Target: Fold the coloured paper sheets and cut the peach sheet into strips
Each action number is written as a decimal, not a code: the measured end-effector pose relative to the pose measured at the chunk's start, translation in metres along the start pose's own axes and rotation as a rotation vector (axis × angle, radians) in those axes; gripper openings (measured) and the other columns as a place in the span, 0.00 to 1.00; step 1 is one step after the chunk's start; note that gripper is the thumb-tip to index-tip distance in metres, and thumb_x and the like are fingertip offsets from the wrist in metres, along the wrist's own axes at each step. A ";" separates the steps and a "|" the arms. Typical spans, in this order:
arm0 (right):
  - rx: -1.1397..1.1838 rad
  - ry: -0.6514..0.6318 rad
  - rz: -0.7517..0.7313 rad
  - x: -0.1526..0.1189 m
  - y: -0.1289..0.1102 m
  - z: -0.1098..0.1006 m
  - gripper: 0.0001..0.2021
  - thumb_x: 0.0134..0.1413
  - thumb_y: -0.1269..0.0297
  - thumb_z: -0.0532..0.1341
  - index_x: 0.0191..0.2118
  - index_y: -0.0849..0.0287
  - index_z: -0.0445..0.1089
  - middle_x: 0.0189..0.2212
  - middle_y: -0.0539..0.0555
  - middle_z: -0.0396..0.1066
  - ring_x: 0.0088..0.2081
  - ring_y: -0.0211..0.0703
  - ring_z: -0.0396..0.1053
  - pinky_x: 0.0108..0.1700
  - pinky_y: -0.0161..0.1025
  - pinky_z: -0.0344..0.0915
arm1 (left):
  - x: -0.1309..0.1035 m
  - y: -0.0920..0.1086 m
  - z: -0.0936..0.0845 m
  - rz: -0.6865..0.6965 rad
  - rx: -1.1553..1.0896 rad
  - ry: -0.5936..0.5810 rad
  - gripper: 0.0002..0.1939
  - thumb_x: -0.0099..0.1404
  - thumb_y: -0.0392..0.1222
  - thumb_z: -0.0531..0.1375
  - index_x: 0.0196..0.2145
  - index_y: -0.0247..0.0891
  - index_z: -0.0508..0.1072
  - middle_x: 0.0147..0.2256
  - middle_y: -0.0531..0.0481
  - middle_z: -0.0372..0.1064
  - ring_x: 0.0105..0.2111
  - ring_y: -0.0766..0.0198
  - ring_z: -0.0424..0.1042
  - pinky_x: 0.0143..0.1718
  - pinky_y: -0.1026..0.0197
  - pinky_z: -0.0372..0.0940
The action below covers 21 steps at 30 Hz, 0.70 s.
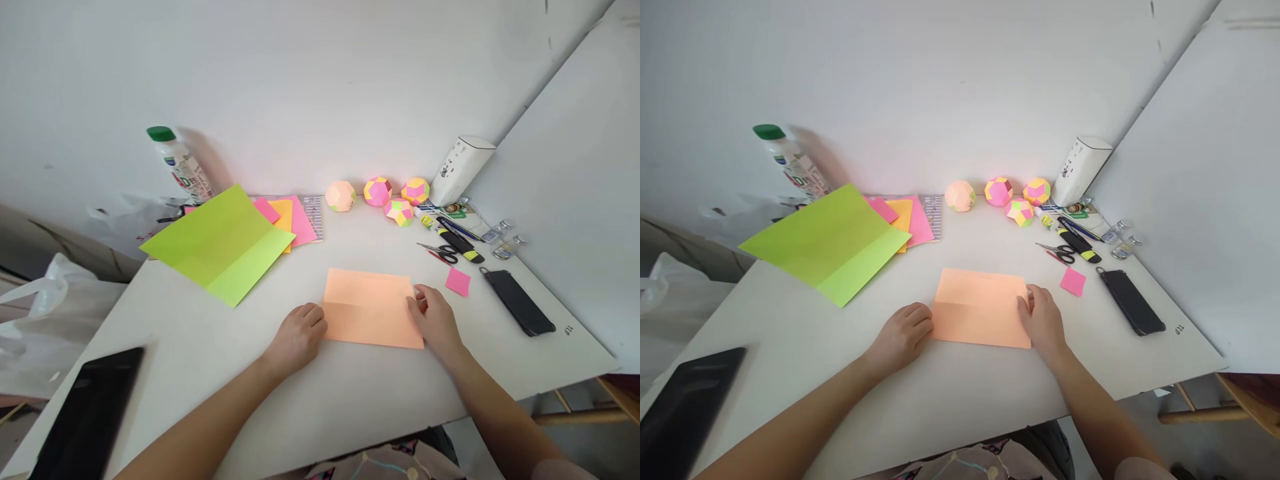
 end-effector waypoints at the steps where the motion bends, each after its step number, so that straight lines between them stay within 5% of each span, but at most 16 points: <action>1: 0.013 -0.021 0.004 -0.001 -0.001 0.003 0.16 0.55 0.58 0.53 0.46 0.59 0.67 0.37 0.56 0.68 0.30 0.42 0.67 0.35 0.43 0.66 | 0.002 0.000 0.000 -0.003 -0.012 0.010 0.14 0.58 0.22 0.47 0.24 0.37 0.65 0.27 0.49 0.61 0.29 0.63 0.59 0.28 0.62 0.58; 9: 0.043 0.049 -0.058 -0.004 -0.011 0.006 0.14 0.56 0.61 0.52 0.46 0.58 0.67 0.40 0.56 0.66 0.30 0.39 0.67 0.36 0.42 0.66 | 0.012 -0.001 0.001 -0.039 -0.040 0.029 0.10 0.65 0.28 0.49 0.36 0.36 0.69 0.42 0.42 0.68 0.43 0.57 0.67 0.43 0.53 0.66; 13: -0.018 0.117 -0.147 -0.002 -0.019 0.006 0.12 0.57 0.63 0.52 0.44 0.58 0.68 0.39 0.56 0.67 0.29 0.39 0.68 0.31 0.39 0.65 | 0.012 -0.003 0.010 -0.025 -0.022 -0.041 0.14 0.66 0.30 0.47 0.44 0.32 0.68 0.56 0.37 0.61 0.61 0.52 0.54 0.58 0.48 0.57; 21: -0.227 0.229 -0.311 0.000 -0.034 0.010 0.12 0.61 0.64 0.51 0.43 0.61 0.69 0.36 0.56 0.69 0.25 0.36 0.65 0.23 0.33 0.57 | 0.006 -0.008 0.027 -0.055 0.104 -0.205 0.25 0.70 0.42 0.45 0.61 0.30 0.56 0.64 0.38 0.48 0.66 0.51 0.41 0.63 0.48 0.46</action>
Point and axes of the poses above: each hand's wrist, its own x-axis towards the middle knuckle, its own z-axis out of the palm, y = z × x, the point moved 9 cm from there along x, towards the middle knuckle
